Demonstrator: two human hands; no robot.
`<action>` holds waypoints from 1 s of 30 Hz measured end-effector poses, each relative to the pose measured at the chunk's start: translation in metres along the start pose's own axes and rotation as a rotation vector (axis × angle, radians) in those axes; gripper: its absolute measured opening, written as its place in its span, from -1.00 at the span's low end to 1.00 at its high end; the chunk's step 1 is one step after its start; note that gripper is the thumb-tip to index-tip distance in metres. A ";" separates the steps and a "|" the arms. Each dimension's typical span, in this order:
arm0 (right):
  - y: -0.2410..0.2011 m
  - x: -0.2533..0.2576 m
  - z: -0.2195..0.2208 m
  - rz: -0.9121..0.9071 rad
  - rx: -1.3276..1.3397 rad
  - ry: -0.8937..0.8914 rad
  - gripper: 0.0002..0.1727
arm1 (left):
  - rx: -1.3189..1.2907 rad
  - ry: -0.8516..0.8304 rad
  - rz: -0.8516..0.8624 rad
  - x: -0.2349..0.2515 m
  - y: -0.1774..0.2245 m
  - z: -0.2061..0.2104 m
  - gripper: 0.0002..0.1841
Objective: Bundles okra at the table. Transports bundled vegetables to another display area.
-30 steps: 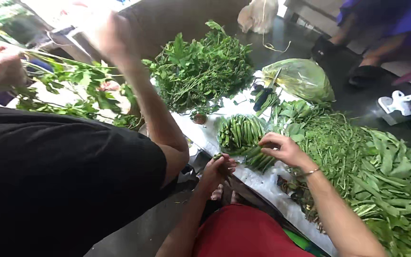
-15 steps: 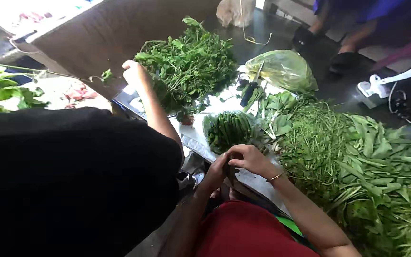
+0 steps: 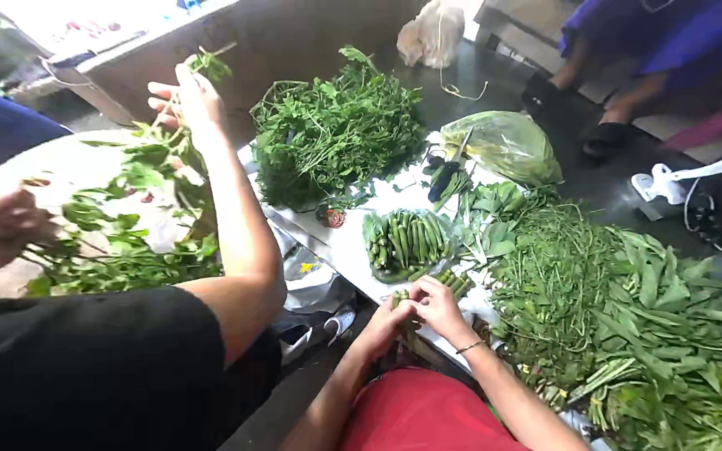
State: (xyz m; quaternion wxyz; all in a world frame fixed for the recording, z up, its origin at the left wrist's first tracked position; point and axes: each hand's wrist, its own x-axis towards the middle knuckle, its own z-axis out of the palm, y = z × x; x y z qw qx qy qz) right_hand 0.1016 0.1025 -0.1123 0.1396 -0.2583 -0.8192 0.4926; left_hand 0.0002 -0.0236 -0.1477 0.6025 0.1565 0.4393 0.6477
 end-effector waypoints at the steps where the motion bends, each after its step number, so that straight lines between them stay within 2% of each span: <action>1: 0.004 0.000 0.002 0.028 0.029 -0.014 -0.77 | 0.012 0.000 -0.009 -0.001 -0.002 -0.002 -0.38; 5: 0.015 0.009 -0.005 0.108 0.106 -0.203 -0.75 | 0.001 0.038 -0.062 -0.004 -0.011 -0.012 -0.59; 7: 0.022 0.025 -0.019 0.157 0.064 -0.217 -0.76 | 0.002 0.071 -0.095 -0.006 -0.013 -0.017 -0.63; 11: 0.034 0.074 -0.034 0.222 -0.224 -0.120 -0.70 | -0.040 0.134 -0.104 -0.012 -0.010 -0.022 -0.66; 15: 0.034 0.112 -0.022 0.138 -0.466 -0.163 -0.56 | -0.048 0.206 -0.106 -0.014 0.000 -0.021 -0.71; 18: 0.040 0.124 -0.015 0.104 -0.546 -0.238 -0.69 | -0.062 0.240 -0.073 -0.013 0.006 -0.019 -0.73; 21: 0.035 0.114 -0.037 0.079 -0.376 -0.106 -0.79 | -0.125 0.239 0.014 -0.012 0.013 -0.019 -0.76; 25: 0.014 0.076 -0.070 0.029 0.208 0.208 -0.90 | -0.251 0.160 0.134 -0.009 0.023 -0.014 -0.74; 27: 0.008 0.053 -0.072 -0.013 0.482 0.260 -0.89 | -0.292 0.127 0.178 -0.002 0.029 -0.008 -0.73; 30: -0.004 0.016 -0.056 -0.019 0.681 0.315 -0.86 | -0.321 0.094 0.225 0.009 0.041 0.009 -0.71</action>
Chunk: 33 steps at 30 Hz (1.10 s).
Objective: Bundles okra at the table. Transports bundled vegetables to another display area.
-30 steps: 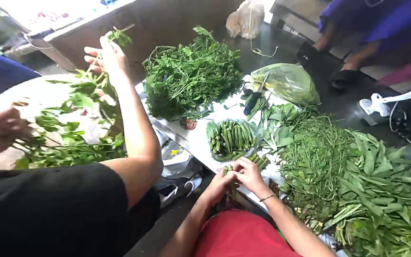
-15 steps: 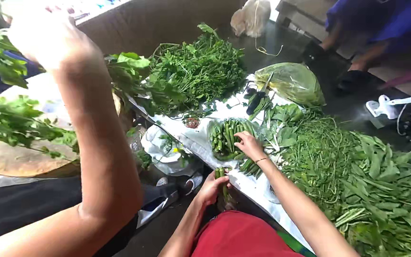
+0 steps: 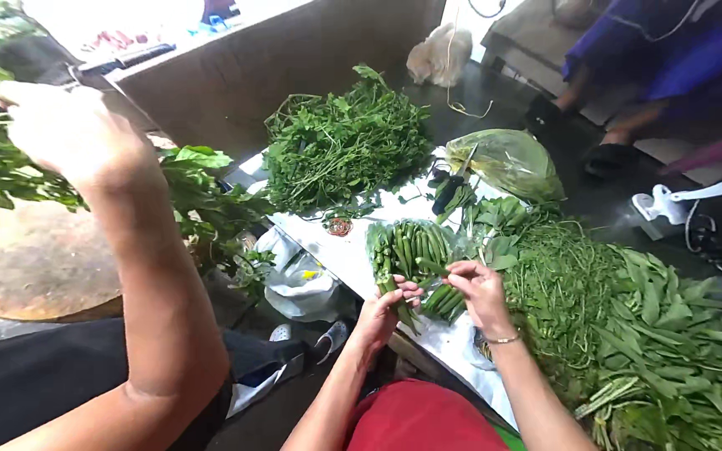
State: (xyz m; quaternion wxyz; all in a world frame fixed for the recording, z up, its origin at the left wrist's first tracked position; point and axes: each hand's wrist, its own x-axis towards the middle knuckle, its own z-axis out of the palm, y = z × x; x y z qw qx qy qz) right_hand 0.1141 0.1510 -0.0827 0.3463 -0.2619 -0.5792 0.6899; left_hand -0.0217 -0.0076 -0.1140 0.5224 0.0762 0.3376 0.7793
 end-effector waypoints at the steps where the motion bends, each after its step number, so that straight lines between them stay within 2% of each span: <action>1: -0.001 -0.013 0.005 0.002 0.042 0.022 -0.86 | -0.012 -0.022 0.013 0.003 0.001 0.006 -0.71; 4: -0.004 -0.041 0.023 0.024 0.140 0.108 -0.86 | -0.018 -0.077 0.030 0.010 0.003 0.024 -0.65; 7: 0.000 -0.050 0.030 0.011 0.157 0.148 -0.86 | 0.003 -0.200 0.067 0.016 0.000 0.032 -0.67; 14: 0.001 -0.051 0.027 -0.082 -0.209 0.039 -0.77 | 0.139 -0.248 0.104 0.021 -0.003 0.034 -0.66; 18: 0.006 -0.042 0.019 -0.092 -0.255 -0.001 -0.81 | 0.227 -0.185 0.118 0.020 -0.003 0.023 -0.63; 20: 0.008 -0.025 0.006 -0.090 -0.280 0.054 -0.83 | 0.264 -0.090 0.139 0.018 0.001 0.014 -0.63; 23: 0.023 0.007 -0.018 -0.014 -0.486 0.158 -0.84 | 0.259 -0.039 0.222 0.013 0.007 -0.011 -0.69; 25: 0.035 0.028 -0.027 0.097 -0.666 0.050 -0.82 | 0.265 0.020 0.247 0.005 0.013 -0.027 -0.69; 27: 0.042 0.049 -0.026 0.190 -0.857 -0.186 -0.78 | 0.269 0.086 0.262 -0.005 0.018 -0.039 -0.69; 29: 0.050 0.068 -0.013 0.153 -1.029 -0.359 -0.72 | 0.265 0.136 0.274 -0.015 0.022 -0.049 -0.69; 31: 0.055 0.081 0.002 0.059 -1.179 -0.410 -0.70 | 0.266 0.162 0.279 -0.024 0.025 -0.054 -0.69; 33: 0.056 0.090 0.019 -0.028 -1.277 -0.359 -0.76 | 0.251 0.167 0.279 -0.028 0.028 -0.051 -0.69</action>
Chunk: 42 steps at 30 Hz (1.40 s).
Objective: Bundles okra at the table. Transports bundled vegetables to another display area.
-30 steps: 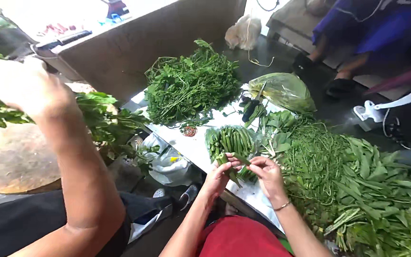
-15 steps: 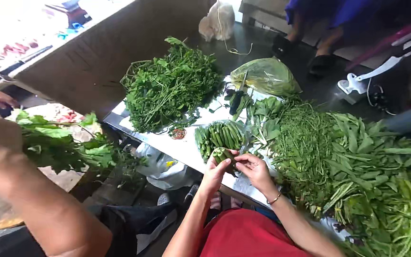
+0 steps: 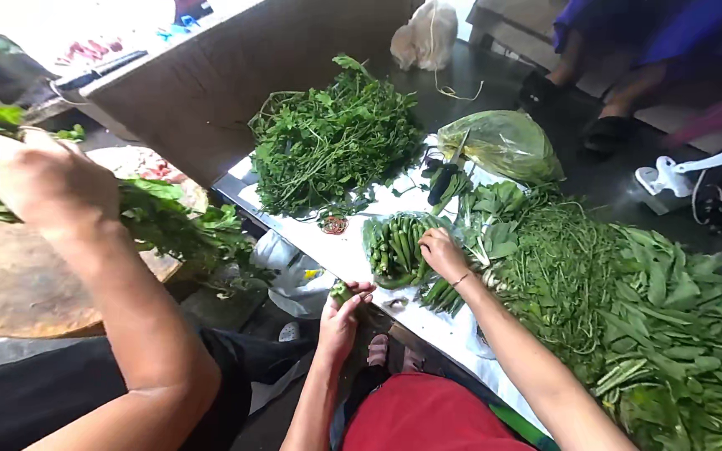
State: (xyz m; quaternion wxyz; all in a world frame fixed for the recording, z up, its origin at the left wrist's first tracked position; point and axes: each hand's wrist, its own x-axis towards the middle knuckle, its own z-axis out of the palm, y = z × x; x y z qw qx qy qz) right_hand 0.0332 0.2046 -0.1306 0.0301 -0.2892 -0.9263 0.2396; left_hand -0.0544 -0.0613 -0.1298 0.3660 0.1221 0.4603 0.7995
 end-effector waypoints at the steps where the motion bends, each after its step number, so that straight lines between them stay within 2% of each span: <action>1: -0.009 0.006 0.001 0.022 -0.044 0.004 -0.78 | -0.008 -0.002 -0.001 -0.001 0.002 0.002 -0.69; 5: -0.034 0.020 0.016 0.212 -0.175 -0.177 -0.64 | -0.044 -0.041 0.024 0.004 0.002 0.016 -0.69; 8: -0.032 0.018 0.022 0.255 -0.118 -0.142 -0.64 | -0.047 -0.075 0.021 0.010 0.003 0.029 -0.70; 10: -0.028 0.003 0.014 0.208 0.044 -0.048 -0.64 | -0.035 -0.118 0.021 0.014 0.002 0.035 -0.71; 12: -0.033 -0.026 -0.010 0.082 0.285 0.030 -0.65 | -0.031 -0.166 0.027 0.019 0.002 0.041 -0.70; 14: -0.047 -0.063 -0.037 -0.025 0.460 -0.008 -0.67 | -0.037 -0.207 0.013 0.022 0.003 0.049 -0.68; 17: -0.062 -0.103 -0.054 -0.088 0.548 -0.090 -0.70 | -0.026 -0.259 -0.028 0.022 0.002 0.064 -0.63; 22: -0.051 -0.120 -0.041 -0.182 0.541 0.117 -0.68 | -0.007 -0.388 -0.071 0.024 -0.001 0.088 -0.57; 28: -0.041 -0.131 -0.027 -0.249 0.321 0.274 -0.68 | 0.027 -0.437 -0.087 0.026 -0.007 0.093 -0.61; 32: -0.044 -0.139 -0.015 -0.187 0.266 0.263 -0.74 | 0.101 -0.499 -0.035 0.024 -0.010 0.092 -0.63; 37: -0.041 -0.142 -0.013 -0.167 0.301 0.194 -0.68 | 0.240 -0.535 -0.014 0.015 -0.013 0.089 -0.62; 42: -0.044 -0.145 -0.018 -0.159 0.137 0.096 -0.63 | 0.381 -0.584 0.042 0.010 -0.019 0.084 -0.62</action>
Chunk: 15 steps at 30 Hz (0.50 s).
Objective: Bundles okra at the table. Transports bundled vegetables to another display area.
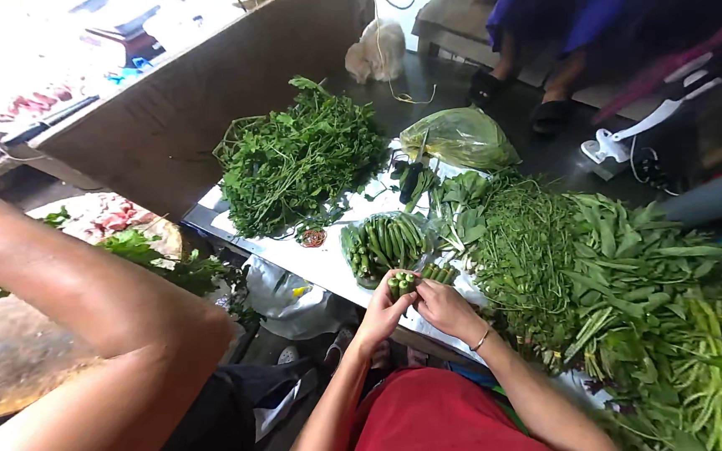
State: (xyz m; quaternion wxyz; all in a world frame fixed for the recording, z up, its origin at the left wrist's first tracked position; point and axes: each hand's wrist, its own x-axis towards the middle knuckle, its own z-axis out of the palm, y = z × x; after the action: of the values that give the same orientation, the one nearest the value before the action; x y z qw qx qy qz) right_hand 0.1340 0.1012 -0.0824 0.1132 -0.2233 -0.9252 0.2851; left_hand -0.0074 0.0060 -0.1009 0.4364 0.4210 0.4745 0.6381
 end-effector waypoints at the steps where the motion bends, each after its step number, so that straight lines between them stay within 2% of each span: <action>1: -0.001 0.000 0.001 -0.005 -0.018 -0.013 -0.65 | 0.050 -0.004 0.005 -0.001 -0.002 -0.001 -0.63; 5: 0.010 -0.001 -0.010 0.060 0.132 -0.088 -0.62 | 0.196 0.062 -0.021 -0.010 -0.011 -0.008 -0.63; 7: 0.033 -0.008 -0.036 0.141 0.215 0.050 -0.65 | 0.155 0.140 -0.075 -0.015 -0.014 -0.016 -0.62; 9: 0.062 -0.023 -0.066 0.207 0.187 0.202 -0.71 | 0.032 0.215 -0.133 -0.018 -0.013 -0.025 -0.66; 10: 0.071 -0.032 -0.078 0.238 0.145 0.208 -0.75 | -0.033 0.246 -0.148 -0.018 -0.013 -0.028 -0.71; 12: 0.077 -0.048 -0.083 0.366 0.079 0.021 -0.80 | -0.127 0.284 -0.178 -0.019 -0.013 -0.033 -0.75; 15: 0.086 -0.057 -0.042 0.587 -0.027 -0.359 -0.72 | -0.226 0.298 -0.206 -0.009 -0.010 -0.033 -0.76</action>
State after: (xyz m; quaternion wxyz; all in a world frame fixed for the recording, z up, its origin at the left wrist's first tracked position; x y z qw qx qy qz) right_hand 0.2275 0.1576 -0.1029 -0.1411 -0.4280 -0.8303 0.3278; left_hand -0.0353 -0.0088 -0.1180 0.4689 0.2194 0.4997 0.6945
